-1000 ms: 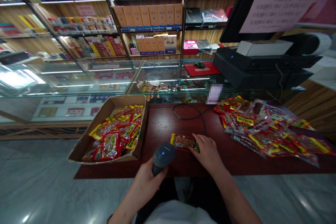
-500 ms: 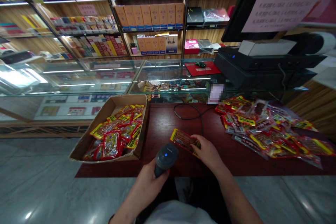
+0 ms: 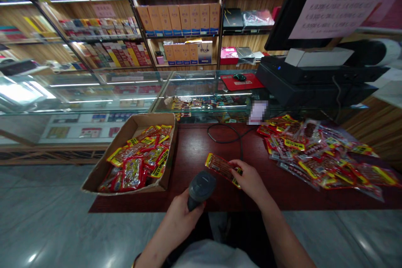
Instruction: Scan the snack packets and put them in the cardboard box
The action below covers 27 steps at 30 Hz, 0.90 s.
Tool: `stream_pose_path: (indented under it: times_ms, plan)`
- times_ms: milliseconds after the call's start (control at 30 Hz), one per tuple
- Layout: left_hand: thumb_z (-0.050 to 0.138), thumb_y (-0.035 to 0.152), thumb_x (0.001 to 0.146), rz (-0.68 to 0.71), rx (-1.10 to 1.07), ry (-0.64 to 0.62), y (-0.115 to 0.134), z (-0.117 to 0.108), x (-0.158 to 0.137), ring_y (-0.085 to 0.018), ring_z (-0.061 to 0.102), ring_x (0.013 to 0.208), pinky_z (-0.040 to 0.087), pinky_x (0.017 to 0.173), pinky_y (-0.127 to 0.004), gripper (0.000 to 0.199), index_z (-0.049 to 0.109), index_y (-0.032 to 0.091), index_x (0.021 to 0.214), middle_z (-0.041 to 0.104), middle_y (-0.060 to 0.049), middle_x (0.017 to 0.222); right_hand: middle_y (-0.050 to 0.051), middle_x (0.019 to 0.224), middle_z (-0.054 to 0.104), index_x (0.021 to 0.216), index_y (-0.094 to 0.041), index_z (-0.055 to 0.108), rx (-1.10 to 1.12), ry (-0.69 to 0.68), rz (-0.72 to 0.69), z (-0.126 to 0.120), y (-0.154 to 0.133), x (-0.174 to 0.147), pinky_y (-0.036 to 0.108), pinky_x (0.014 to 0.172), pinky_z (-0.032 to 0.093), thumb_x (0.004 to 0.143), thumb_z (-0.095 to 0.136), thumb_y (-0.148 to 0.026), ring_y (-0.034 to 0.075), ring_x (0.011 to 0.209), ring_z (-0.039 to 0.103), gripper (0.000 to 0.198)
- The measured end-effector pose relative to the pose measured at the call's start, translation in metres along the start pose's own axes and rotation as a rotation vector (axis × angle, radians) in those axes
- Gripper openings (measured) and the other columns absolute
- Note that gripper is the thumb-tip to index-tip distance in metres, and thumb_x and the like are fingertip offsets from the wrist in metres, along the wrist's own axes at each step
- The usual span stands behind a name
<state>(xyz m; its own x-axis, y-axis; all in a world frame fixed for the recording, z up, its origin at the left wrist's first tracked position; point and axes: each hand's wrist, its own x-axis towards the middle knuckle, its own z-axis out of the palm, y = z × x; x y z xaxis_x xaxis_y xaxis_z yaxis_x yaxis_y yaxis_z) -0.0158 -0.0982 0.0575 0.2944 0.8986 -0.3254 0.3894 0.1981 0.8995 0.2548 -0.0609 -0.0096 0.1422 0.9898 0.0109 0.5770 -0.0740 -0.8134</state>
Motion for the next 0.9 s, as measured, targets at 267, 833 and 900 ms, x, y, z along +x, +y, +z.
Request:
stream_pose_path:
  times_ms: [267, 833, 900]
  plan:
    - [0.064, 0.032, 0.086, -0.095, 0.02, 0.037, -0.029, 0.002, 0.009, -0.011, 0.052, 0.042, 0.036, 0.043, -0.021, 0.016, 0.061, 0.018, 0.093, 0.055, 0.008, 0.055, 0.006, 0.102, 0.079, 0.102, -0.022, 0.071, 0.598, -0.024, 0.085, 0.024, -0.034, 0.036, 0.043, 0.089, 0.059, 0.077, 0.076, -0.043, 0.024, 0.091, 0.075, 0.034]
    - [0.062, 0.041, 0.087, -0.085, 0.036, 0.012, -0.039, 0.001, 0.012, -0.012, 0.051, 0.042, 0.038, 0.043, -0.022, 0.024, 0.059, 0.018, 0.094, 0.053, 0.008, 0.054, 0.025, 0.173, 0.015, 0.145, -0.013, 0.054, -0.303, 0.451, 0.081, -0.074, -0.01, 0.093, 0.082, 0.116, 0.006, 0.095, 0.054, -0.035, 0.049, 0.159, -0.003, 0.055]
    - [0.063, 0.04, 0.087, -0.077, 0.039, 0.004, -0.036, 0.004, 0.013, -0.012, 0.05, 0.042, 0.038, 0.044, -0.022, 0.023, 0.06, 0.018, 0.093, 0.053, 0.008, 0.055, 0.026, 0.174, 0.007, 0.151, -0.015, 0.05, -0.609, 0.523, 0.256, -0.112, 0.026, 0.105, 0.086, 0.112, 0.008, 0.096, 0.052, -0.046, 0.053, 0.157, -0.004, 0.063]
